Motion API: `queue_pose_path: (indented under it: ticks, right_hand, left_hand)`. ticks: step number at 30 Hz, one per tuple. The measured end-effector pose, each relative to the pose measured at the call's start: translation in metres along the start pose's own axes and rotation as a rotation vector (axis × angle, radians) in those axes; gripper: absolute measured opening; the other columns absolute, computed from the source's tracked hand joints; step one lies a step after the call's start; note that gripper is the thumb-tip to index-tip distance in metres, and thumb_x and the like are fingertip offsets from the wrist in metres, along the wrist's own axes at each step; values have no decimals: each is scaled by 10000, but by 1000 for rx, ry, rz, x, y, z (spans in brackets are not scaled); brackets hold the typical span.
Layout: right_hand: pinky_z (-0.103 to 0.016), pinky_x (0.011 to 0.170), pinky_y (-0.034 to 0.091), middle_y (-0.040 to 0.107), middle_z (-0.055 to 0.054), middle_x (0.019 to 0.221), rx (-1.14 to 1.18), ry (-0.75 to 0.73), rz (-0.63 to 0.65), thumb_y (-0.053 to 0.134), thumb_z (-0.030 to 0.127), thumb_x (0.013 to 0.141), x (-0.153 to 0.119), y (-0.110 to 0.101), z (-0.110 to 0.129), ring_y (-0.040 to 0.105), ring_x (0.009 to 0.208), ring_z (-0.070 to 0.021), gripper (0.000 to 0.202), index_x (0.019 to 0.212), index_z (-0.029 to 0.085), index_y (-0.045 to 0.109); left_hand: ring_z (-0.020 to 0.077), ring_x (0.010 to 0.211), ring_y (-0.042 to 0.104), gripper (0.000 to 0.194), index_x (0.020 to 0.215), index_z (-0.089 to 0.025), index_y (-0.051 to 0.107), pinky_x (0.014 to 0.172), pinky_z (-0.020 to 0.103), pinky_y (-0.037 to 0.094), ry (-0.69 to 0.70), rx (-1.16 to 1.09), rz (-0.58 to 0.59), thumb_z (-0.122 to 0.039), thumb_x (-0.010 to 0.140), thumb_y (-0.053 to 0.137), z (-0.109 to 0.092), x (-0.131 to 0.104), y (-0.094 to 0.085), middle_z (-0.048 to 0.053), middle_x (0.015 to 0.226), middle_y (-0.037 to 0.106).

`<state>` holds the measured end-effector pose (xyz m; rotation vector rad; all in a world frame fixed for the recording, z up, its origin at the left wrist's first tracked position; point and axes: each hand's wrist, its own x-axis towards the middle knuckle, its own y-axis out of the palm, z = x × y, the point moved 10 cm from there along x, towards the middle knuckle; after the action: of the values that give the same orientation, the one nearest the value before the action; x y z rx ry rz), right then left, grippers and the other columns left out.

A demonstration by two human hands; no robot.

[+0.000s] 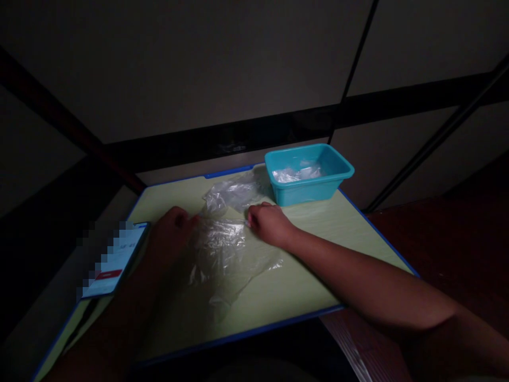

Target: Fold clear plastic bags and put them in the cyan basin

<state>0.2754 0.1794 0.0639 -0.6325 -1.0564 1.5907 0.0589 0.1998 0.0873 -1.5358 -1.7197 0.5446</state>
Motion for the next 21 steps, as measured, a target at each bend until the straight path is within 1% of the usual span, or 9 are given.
queue_pose_path:
  ticks: [4, 7, 8, 9, 11, 13, 15, 17, 21]
  right_hand:
    - [-287, 692, 313, 675, -55, 798, -74, 30, 30, 580, 131, 822, -1, 1, -3, 564, 848, -211, 102, 836, 185, 665]
    - [-304, 708, 314, 680, -68, 874, -121, 19, 34, 583, 144, 823, -1, 4, -4, 552, 932, -239, 114, 876, 192, 671]
    - [-311, 720, 322, 674, -78, 917, -143, 11, 14, 583, 153, 826, -1, 2, -3, 543, 958, -249, 125, 906, 192, 670]
    - [-322, 736, 334, 663, -91, 963, -168, 2, -15, 582, 165, 829, -2, 0, -2, 532, 983, -261, 144, 944, 190, 665]
    - [-353, 779, 364, 630, -119, 1045, -216, -31, -77, 579, 195, 835, -3, -4, 3, 509, 1025, -284, 201, 1023, 177, 646]
    - [-388, 832, 393, 606, -143, 1093, -218, -90, -106, 568, 231, 848, -5, -6, 11, 504, 1048, -294, 245, 1072, 150, 626]
    - [-418, 906, 407, 590, -163, 1159, -158, -182, -110, 551, 273, 872, -9, -6, 23, 505, 1096, -293, 316, 1146, 122, 594]
    - [-449, 1003, 378, 531, -192, 1308, -85, -278, -74, 537, 338, 900, -16, -1, 35, 460, 1225, -299, 455, 1286, 99, 514]
    - [-570, 1128, 176, 190, -214, 1566, -87, -338, 179, 487, 504, 924, -31, 31, 44, 161, 1449, -326, 743, 1505, 110, 244]
  left_hand:
    - [226, 794, 502, 203, 723, -243, 432, 758, 369, 412, 173, 78, -262, -353, 791, 589, -12, -4, -32, 14, 794, 499]
    - [279, 1021, 500, 170, 815, -231, 492, 960, 453, 373, 327, 57, -425, -325, 787, 631, -31, -16, -51, 58, 962, 542]
    - [278, 1033, 507, 147, 827, -230, 515, 976, 451, 373, 404, 41, -399, -320, 798, 629, -41, -21, -48, 57, 971, 553]
    - [271, 1018, 526, 119, 831, -228, 542, 966, 437, 393, 500, 31, -314, -317, 813, 619, -52, -26, -38, 55, 967, 569]
    - [254, 974, 569, 101, 843, -220, 601, 914, 410, 447, 708, 46, -47, -318, 852, 579, -76, -44, -6, 59, 969, 614]
    - [271, 1071, 572, 165, 917, -201, 659, 949, 429, 452, 836, 149, 187, -327, 879, 560, -88, -65, 27, 94, 1116, 641]
    - [301, 1205, 522, 261, 1038, -183, 676, 1012, 470, 425, 855, 264, 300, -365, 881, 575, -88, -77, 48, 133, 1289, 590]
    - [319, 1272, 484, 347, 1132, -191, 659, 1035, 502, 412, 806, 369, 343, -406, 867, 599, -80, -78, 58, 147, 1380, 534]
    - [356, 1296, 474, 409, 1215, -198, 634, 1035, 554, 403, 675, 561, 356, -415, 870, 595, -61, -68, 59, 173, 1387, 535]
